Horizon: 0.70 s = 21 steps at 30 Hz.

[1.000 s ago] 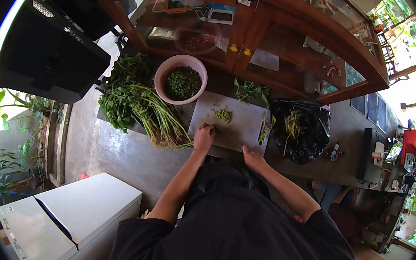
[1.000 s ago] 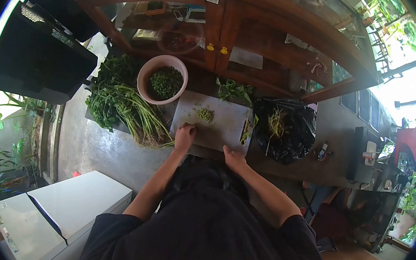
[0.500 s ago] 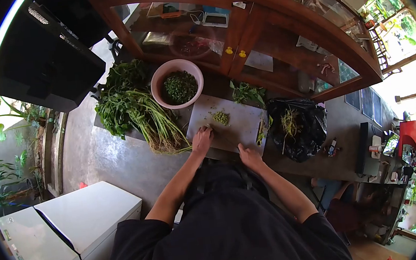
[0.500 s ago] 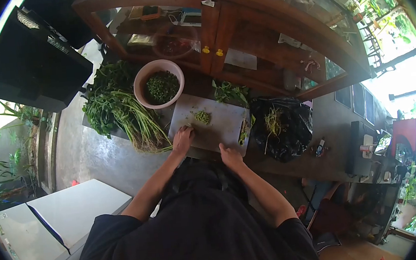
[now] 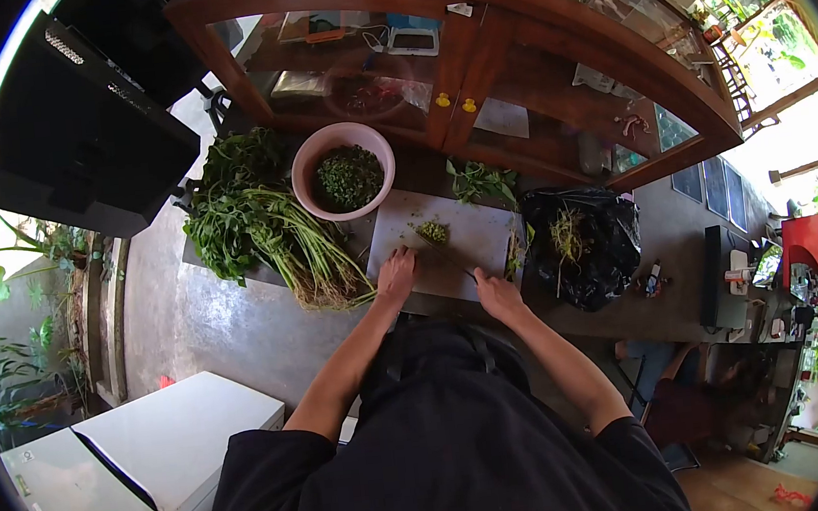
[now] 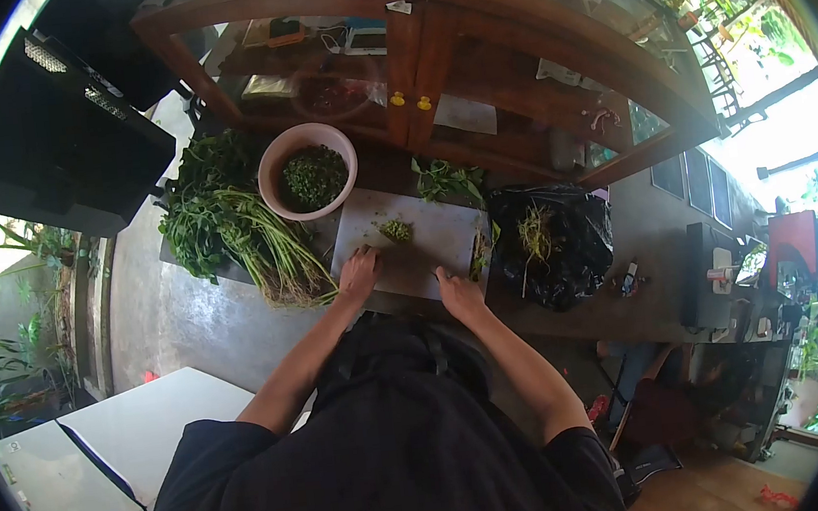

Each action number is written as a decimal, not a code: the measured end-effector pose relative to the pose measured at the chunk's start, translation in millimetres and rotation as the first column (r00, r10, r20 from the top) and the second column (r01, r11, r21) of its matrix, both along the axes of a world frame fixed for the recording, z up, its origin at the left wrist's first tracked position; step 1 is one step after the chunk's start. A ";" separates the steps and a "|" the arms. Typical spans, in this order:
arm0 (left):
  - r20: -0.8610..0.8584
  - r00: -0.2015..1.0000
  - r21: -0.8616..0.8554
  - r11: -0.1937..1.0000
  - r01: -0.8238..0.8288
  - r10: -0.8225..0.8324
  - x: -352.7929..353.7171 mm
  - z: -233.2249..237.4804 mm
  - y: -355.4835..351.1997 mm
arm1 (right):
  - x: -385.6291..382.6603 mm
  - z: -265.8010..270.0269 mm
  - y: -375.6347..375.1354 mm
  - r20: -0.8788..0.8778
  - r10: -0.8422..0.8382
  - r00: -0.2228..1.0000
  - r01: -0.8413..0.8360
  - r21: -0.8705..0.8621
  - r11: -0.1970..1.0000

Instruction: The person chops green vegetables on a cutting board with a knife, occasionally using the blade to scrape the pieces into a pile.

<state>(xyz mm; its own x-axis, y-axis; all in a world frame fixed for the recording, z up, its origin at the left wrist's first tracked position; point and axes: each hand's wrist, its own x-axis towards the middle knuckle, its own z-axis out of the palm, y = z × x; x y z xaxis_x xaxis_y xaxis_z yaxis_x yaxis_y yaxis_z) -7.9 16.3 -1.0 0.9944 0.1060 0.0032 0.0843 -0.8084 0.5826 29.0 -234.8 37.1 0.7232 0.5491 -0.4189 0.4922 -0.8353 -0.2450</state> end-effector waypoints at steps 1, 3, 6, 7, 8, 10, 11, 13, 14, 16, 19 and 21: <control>0.010 1.000 0.007 1.000 -0.007 0.007 1.8 0.3 -0.6 | -1.2 5.2 1.2 0.001 -0.002 1.000 0.002 0.002 1.000; 0.019 1.000 0.016 1.000 -0.016 0.015 3.5 0.6 0.3 | -4.8 14.0 2.3 0.036 -0.011 0.999 0.009 0.046 0.999; 0.089 0.996 0.034 0.999 -0.016 0.013 6.8 3.1 0.5 | -10.1 24.0 3.2 0.006 -0.054 0.999 0.054 0.016 0.998; 0.087 0.996 0.037 0.999 -0.023 0.020 6.3 4.7 -0.1 | -10.8 26.5 2.7 0.007 -0.052 0.999 0.052 0.018 0.998; 0.084 0.996 0.040 0.999 -0.030 0.027 5.1 5.9 -1.3 | -12.7 28.9 1.4 -0.021 -0.054 0.998 0.054 0.027 0.998; 0.060 0.997 0.041 0.998 -0.054 0.052 4.2 4.9 -3.0 | -16.5 31.3 -2.8 -0.051 -0.053 0.997 0.055 0.035 0.998; 0.037 0.996 0.042 0.996 -0.077 0.075 4.0 4.2 -4.5 | -18.3 32.4 -5.1 -0.041 -0.016 0.999 0.017 0.039 0.999; 0.044 0.993 0.013 0.994 -0.111 0.111 3.9 7.2 -7.7 | -19.1 34.3 -6.3 -0.033 0.027 0.999 -0.026 0.043 0.999; 0.050 0.988 -0.015 0.990 -0.143 0.144 2.4 8.4 -9.0 | -20.5 34.6 -5.8 -0.050 0.011 0.999 -0.009 0.036 0.999; 0.061 0.982 -0.046 0.983 -0.176 0.178 0.2 -0.5 -9.4 | -21.9 31.7 -7.7 -0.069 -0.001 0.998 0.003 0.027 1.000; 0.073 0.971 -0.097 0.971 -0.220 0.228 -0.8 -1.9 -12.1 | -21.3 33.4 -8.5 -0.078 0.007 0.997 -0.003 0.052 0.999; 0.072 0.966 -0.117 0.964 -0.237 0.247 -0.9 2.6 -13.6 | -21.2 37.7 -8.2 -0.091 0.002 0.996 0.002 0.040 0.999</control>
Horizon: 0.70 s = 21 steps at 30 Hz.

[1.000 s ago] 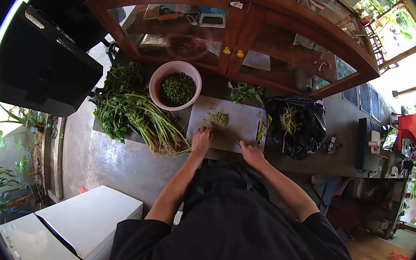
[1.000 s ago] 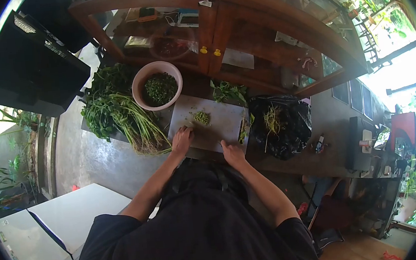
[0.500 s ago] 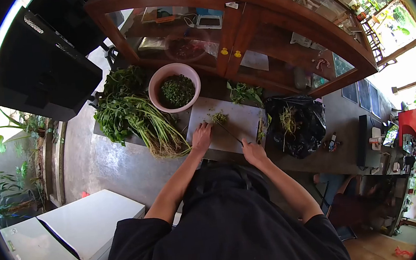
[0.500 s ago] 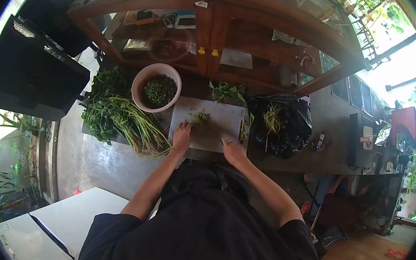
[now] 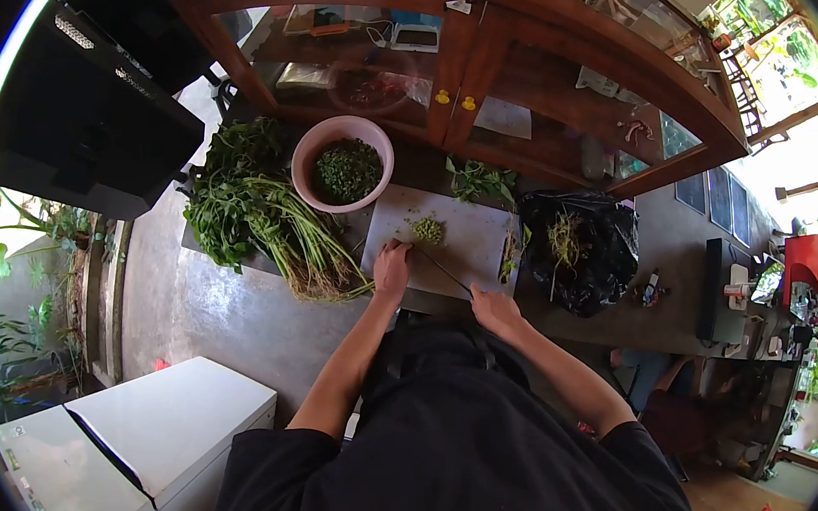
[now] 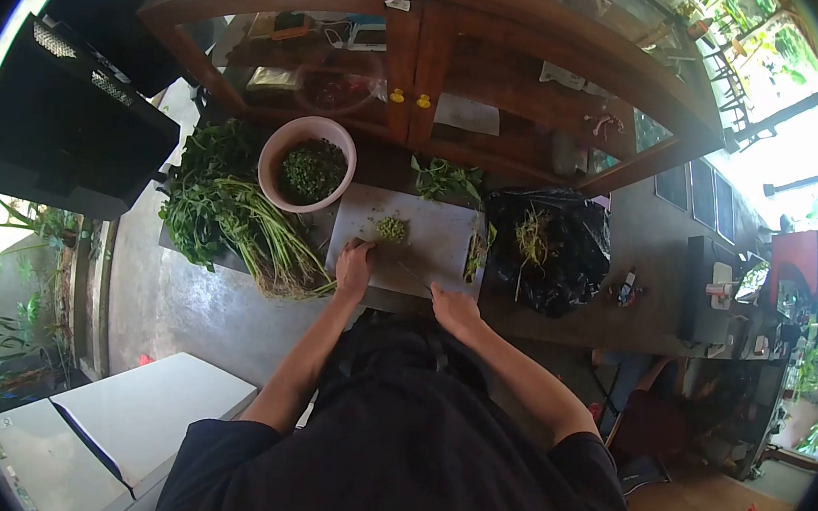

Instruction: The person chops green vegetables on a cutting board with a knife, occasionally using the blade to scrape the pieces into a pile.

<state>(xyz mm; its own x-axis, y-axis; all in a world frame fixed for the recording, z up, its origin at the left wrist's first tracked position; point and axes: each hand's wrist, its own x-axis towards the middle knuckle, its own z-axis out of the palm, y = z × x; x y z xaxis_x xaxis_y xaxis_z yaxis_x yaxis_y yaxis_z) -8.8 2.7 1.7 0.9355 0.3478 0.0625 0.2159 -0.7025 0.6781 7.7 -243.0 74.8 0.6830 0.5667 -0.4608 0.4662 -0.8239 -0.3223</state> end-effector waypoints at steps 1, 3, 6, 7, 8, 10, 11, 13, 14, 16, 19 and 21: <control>-0.002 1.000 0.005 1.000 0.000 0.000 0.2 3.0 -0.2 | 0.3 -2.1 0.0 0.000 0.003 1.000 -0.003 0.000 1.000; -0.006 1.000 0.008 1.000 -0.004 0.004 -0.3 0.7 -1.5 | 0.9 -4.9 0.0 -0.010 -0.009 1.000 0.009 0.008 1.000; 0.064 0.998 0.007 1.000 -0.009 0.009 -1.4 -7.8 -0.3 | 0.2 -4.2 0.0 -0.009 -0.008 1.000 0.008 0.010 1.000; 0.051 0.999 0.004 1.000 -0.012 0.012 -1.3 -6.3 -1.0 | 0.0 -9.4 -1.1 -0.010 -0.005 1.000 0.005 0.010 1.000; 0.036 0.999 0.001 1.000 -0.016 0.016 -1.4 -5.1 -2.0 | -0.3 -16.9 -2.2 -0.003 0.003 1.000 -0.003 0.010 1.000; 0.040 0.999 0.000 1.000 -0.015 0.015 -0.8 -10.7 -0.6 | 0.7 -17.9 0.5 0.001 0.016 1.000 -0.016 0.013 1.000; 0.046 0.999 -0.001 1.000 -0.008 0.009 -0.9 -13.3 0.5 | 1.6 -18.1 1.3 -0.047 0.013 0.999 -0.013 0.002 1.000; 0.038 0.999 0.001 1.000 -0.017 0.017 -0.8 -7.4 -1.1 | 1.2 -25.6 3.5 -0.098 0.011 0.995 -0.012 -0.009 1.000; 0.035 0.999 0.001 1.000 -0.022 0.022 0.4 -4.3 -1.2 | 0.5 -36.3 6.1 -0.069 -0.016 0.997 0.020 0.049 0.999; 0.056 0.998 -0.013 1.000 -0.022 0.023 1.1 -6.4 -0.9 | 2.8 -42.3 14.3 -0.045 -0.037 0.998 0.042 0.104 0.994; 0.069 0.997 -0.021 0.999 -0.033 0.034 -2.5 -6.9 -0.7 | 8.1 -48.7 30.1 -0.124 -0.061 0.990 0.068 0.049 0.997; 0.070 0.997 -0.021 0.999 -0.035 0.036 0.9 -7.1 -3.3 | 10.5 -46.9 28.4 -0.126 -0.038 0.991 0.040 0.018 0.999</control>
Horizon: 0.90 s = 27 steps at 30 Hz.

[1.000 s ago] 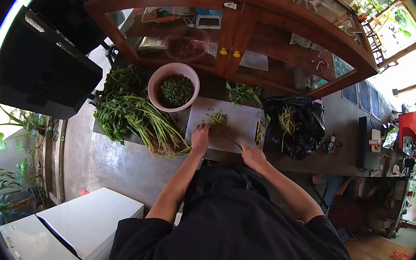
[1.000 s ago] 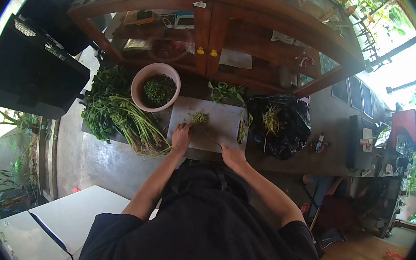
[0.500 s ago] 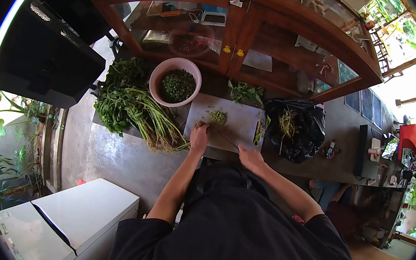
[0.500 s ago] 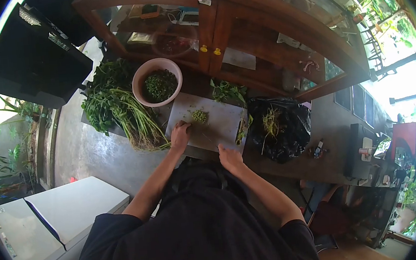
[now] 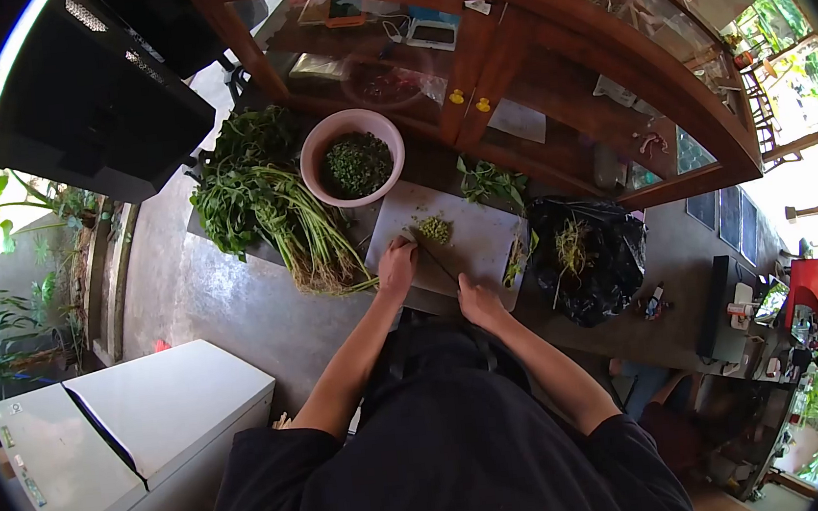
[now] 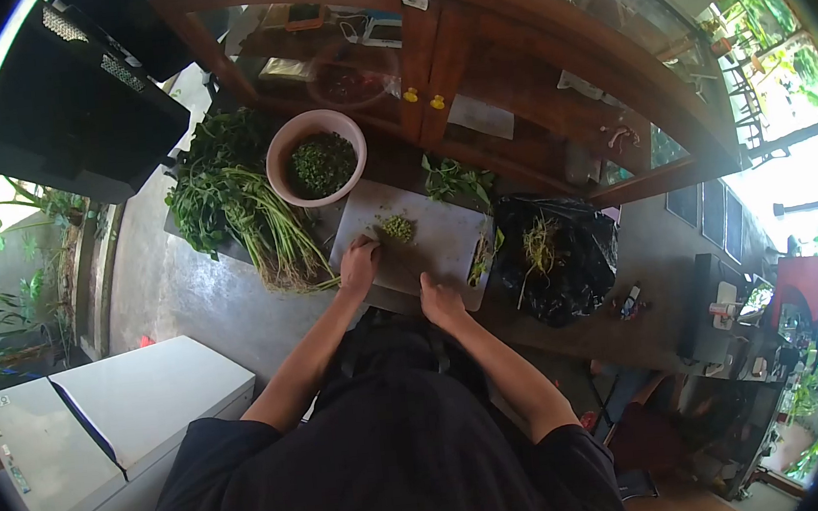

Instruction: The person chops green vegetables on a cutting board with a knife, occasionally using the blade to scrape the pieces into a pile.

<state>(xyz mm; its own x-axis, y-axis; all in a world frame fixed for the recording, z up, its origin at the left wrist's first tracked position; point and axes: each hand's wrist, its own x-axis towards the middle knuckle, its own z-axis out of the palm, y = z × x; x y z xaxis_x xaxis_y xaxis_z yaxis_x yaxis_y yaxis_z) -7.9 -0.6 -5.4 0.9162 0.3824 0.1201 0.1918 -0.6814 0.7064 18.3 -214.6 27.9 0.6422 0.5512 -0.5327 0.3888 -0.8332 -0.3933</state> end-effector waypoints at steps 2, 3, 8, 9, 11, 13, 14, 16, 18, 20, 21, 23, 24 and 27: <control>0.005 1.000 0.026 1.000 0.009 -0.009 -1.0 -2.6 2.0 | -3.7 -16.1 -14.9 0.042 0.003 0.999 -0.004 0.034 0.999; 0.006 1.000 0.027 1.000 0.009 -0.009 -1.2 -1.8 2.2 | -5.9 -14.6 -20.5 0.081 0.007 0.997 -0.012 0.067 0.998; -0.036 0.999 0.035 0.999 0.031 -0.030 -0.3 1.8 3.7 | -4.8 -1.4 -33.8 0.026 0.012 1.000 -0.012 -0.024 1.000; -0.034 0.999 0.036 0.999 0.033 -0.031 -0.5 -0.9 4.5 | -4.7 -0.5 -31.3 0.026 0.016 1.000 -0.015 -0.028 1.000; 0.004 0.999 -0.007 0.999 0.032 -0.032 -0.3 -6.6 5.3 | 0.7 -2.0 -19.2 0.009 0.007 1.000 -0.007 -0.004 1.000; -0.003 0.999 -0.001 0.999 0.032 -0.032 -0.9 -0.9 3.5 | 2.2 -7.5 -14.4 -0.011 -0.001 1.000 0.001 0.019 1.000; -0.011 1.000 0.008 1.000 0.028 -0.028 -1.1 2.3 3.7 | 2.1 -9.8 -12.3 0.016 0.008 1.000 -0.008 0.020 1.000; -0.021 1.000 0.012 1.000 0.023 -0.022 -1.4 1.0 3.9 | 2.4 -16.6 -14.5 0.045 0.015 0.999 -0.016 0.022 1.000; -0.029 1.000 0.013 1.000 0.011 -0.011 -0.4 0.8 4.0 | 1.2 -16.5 -27.3 0.066 0.048 0.997 -0.048 0.003 0.999; -0.053 0.999 -0.008 1.000 -0.003 0.003 -1.5 1.5 3.6 | -0.3 -13.7 -40.1 0.059 0.057 0.997 -0.055 -0.031 0.998; -0.052 0.999 -0.009 1.000 -0.006 0.006 -2.0 4.4 3.0 | -0.9 -13.5 -44.8 0.052 0.060 0.997 -0.057 -0.063 0.996; -0.090 0.996 0.018 1.000 -0.001 0.002 -1.1 11.0 2.6 | 0.1 -15.3 -47.3 0.090 0.093 0.992 -0.089 -0.052 0.995; -0.087 0.996 0.020 1.000 -0.001 0.003 -0.3 9.7 2.8 | 1.6 -15.4 -46.6 0.127 0.123 0.984 -0.119 -0.040 0.992; -0.057 0.998 0.023 1.000 0.004 -0.003 -1.7 6.8 3.1 | 2.5 -17.1 -44.3 0.153 0.099 0.983 -0.106 0.035 0.994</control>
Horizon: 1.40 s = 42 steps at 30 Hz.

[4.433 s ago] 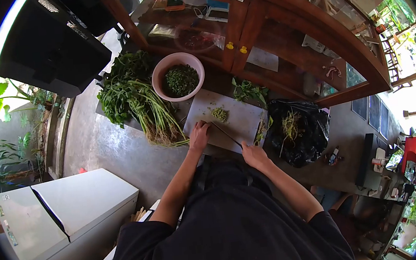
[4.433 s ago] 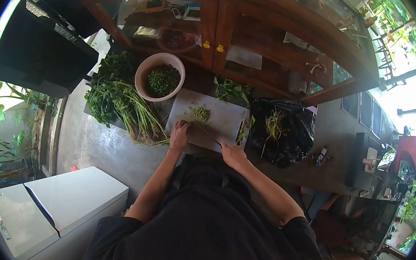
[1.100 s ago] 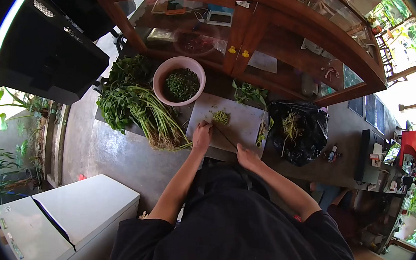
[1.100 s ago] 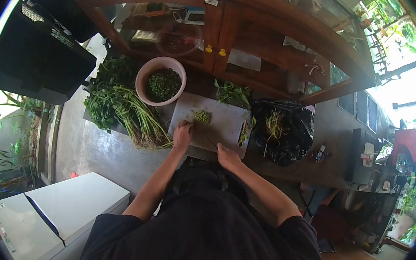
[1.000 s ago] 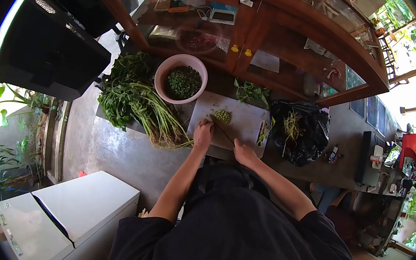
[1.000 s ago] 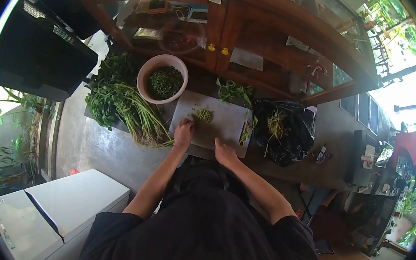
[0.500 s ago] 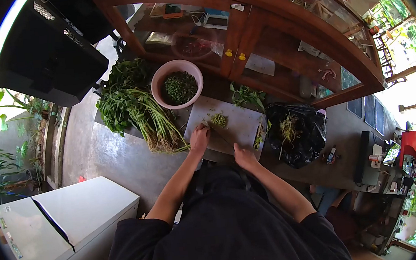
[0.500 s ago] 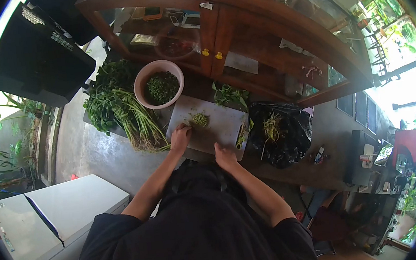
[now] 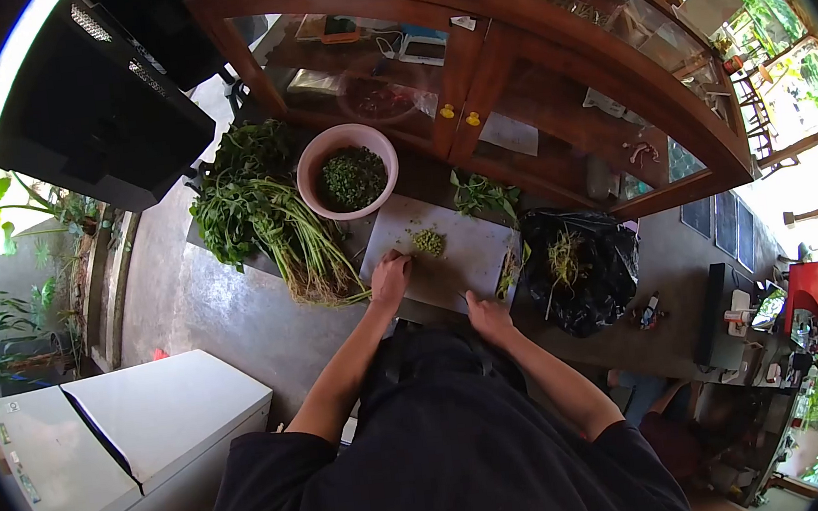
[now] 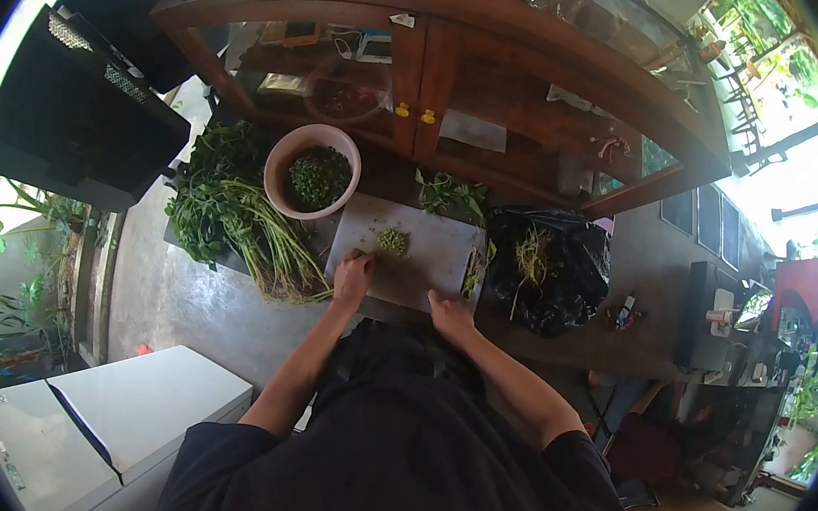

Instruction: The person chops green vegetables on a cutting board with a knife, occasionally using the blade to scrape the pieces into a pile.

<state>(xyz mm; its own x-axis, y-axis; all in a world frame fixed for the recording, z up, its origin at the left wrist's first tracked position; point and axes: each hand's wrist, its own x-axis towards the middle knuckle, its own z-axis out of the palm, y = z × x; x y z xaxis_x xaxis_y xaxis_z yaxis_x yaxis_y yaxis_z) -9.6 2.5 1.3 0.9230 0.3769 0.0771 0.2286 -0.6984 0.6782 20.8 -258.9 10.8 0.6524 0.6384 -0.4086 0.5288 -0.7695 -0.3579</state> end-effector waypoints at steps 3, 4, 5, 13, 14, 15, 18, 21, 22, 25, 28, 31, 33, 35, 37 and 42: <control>-0.006 1.000 0.007 1.000 0.022 -0.022 -1.0 0.8 -0.7 | 4.4 -0.9 -0.1 0.036 0.021 0.999 -0.021 -0.015 1.000; -0.002 1.000 0.019 0.999 0.028 -0.028 -1.5 1.5 -1.0 | 5.8 -0.4 -0.4 0.036 0.021 0.999 -0.021 -0.015 1.000; 0.001 0.999 0.031 0.999 0.034 -0.034 -1.7 2.3 -1.1 | 7.3 0.2 -0.8 0.059 0.030 0.998 -0.028 -0.031 0.999; -0.021 0.999 0.001 1.000 0.027 -0.027 -3.2 -3.1 0.4 | 24.0 35.6 9.8 0.007 0.010 1.000 -0.009 -0.074 0.997; -0.043 0.999 -0.036 0.999 0.013 -0.014 -2.7 -1.0 0.0 | 23.0 42.2 11.5 0.020 0.018 1.000 -0.017 -0.049 0.999; -0.042 0.999 -0.036 0.999 0.013 -0.014 -1.8 -2.0 0.1 | 22.6 46.7 12.9 0.033 0.027 0.999 -0.026 -0.024 0.999; -0.062 0.998 -0.056 0.998 -0.008 0.004 -1.2 -5.1 0.0 | 21.2 56.4 14.7 -0.002 0.053 0.999 -0.053 -0.064 0.997; -0.012 1.000 -0.056 0.998 0.000 -0.001 -1.2 -6.5 -0.4 | 17.9 52.1 11.2 0.013 0.080 0.997 -0.080 -0.023 0.997; -0.003 1.000 -0.046 0.999 0.001 -0.001 -1.6 -6.7 -0.8 | 17.7 52.1 10.4 0.012 0.080 0.997 -0.080 -0.024 0.997; -0.012 1.000 -0.040 0.999 -0.002 0.002 -1.5 -5.7 -2.0 | 17.1 61.3 12.0 0.020 0.082 0.996 -0.082 -0.016 0.997; -0.025 1.000 -0.019 1.000 0.004 -0.004 -2.8 -3.0 -3.3 | 19.4 74.4 16.0 -0.023 0.071 0.997 -0.072 -0.039 0.997; -0.012 1.000 0.003 1.000 0.009 -0.009 -4.2 -5.0 -4.3 | 20.4 79.3 16.1 -0.062 0.074 0.995 -0.075 -0.022 0.997; 0.000 1.000 -0.003 1.000 0.015 -0.015 -2.0 -5.3 -6.1 | 19.9 82.4 15.9 -0.072 0.069 0.995 -0.070 -0.015 0.997; -0.002 1.000 -0.022 1.000 0.005 -0.005 -3.1 -2.3 -6.1 | 20.1 87.0 17.2 -0.102 0.060 0.993 -0.066 -0.056 0.996; 0.010 1.000 -0.030 1.000 0.004 -0.003 -4.4 0.2 -5.9 | 18.0 81.8 18.0 -0.132 0.054 0.990 -0.067 -0.091 0.994; 0.021 1.000 -0.046 0.999 -0.012 0.013 -4.3 -2.9 -6.7 | 14.4 26.8 26.8 -0.177 -0.008 0.984 0.004 -0.023 1.000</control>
<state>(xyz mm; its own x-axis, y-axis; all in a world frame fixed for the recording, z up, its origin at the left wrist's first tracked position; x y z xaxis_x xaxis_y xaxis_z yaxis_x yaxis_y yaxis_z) -13.9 -4.2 -1.6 0.9164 0.3924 0.0794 0.2223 -0.6637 0.7142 35.2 -232.2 37.6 0.5722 0.6241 -0.5321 0.4543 -0.7813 -0.4279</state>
